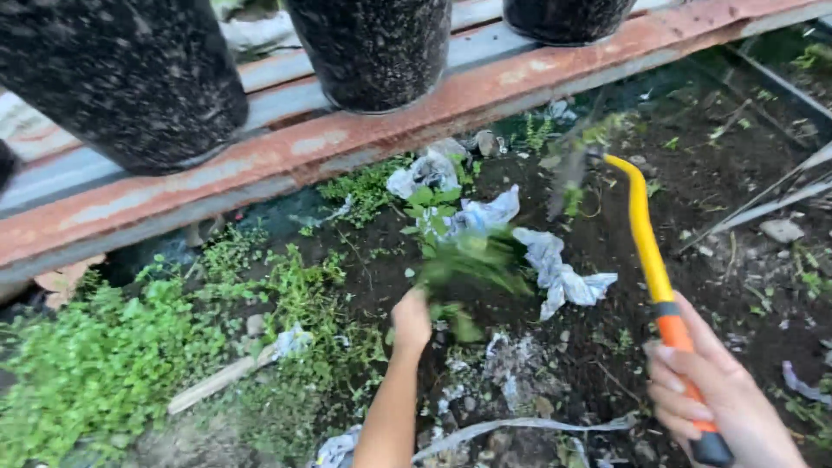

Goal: Weeding a garden area and a potted plant using a hand rake.

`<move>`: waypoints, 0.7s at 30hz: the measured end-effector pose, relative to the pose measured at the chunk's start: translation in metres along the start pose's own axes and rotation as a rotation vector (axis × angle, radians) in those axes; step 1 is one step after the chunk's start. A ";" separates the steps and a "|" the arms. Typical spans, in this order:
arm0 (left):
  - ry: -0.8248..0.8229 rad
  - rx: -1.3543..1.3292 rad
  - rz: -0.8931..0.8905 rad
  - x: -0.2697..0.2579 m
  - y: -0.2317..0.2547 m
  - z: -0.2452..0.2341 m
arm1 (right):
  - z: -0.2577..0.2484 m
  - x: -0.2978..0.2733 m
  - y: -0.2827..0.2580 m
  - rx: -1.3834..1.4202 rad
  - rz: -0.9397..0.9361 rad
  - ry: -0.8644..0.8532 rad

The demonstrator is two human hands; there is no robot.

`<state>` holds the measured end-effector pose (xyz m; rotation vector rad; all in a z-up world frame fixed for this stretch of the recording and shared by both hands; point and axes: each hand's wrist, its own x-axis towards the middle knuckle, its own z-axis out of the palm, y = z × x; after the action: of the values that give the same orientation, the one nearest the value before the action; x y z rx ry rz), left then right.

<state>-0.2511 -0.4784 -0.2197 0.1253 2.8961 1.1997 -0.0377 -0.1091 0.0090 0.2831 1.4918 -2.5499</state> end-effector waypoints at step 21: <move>0.227 -0.294 -0.352 -0.124 -0.032 -0.206 | 0.159 -0.027 0.041 -0.334 0.181 0.335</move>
<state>-0.1366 -0.6556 -0.0999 -0.5288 2.7038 1.6277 -0.0139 -0.2663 0.0570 0.7851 1.8751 -2.1439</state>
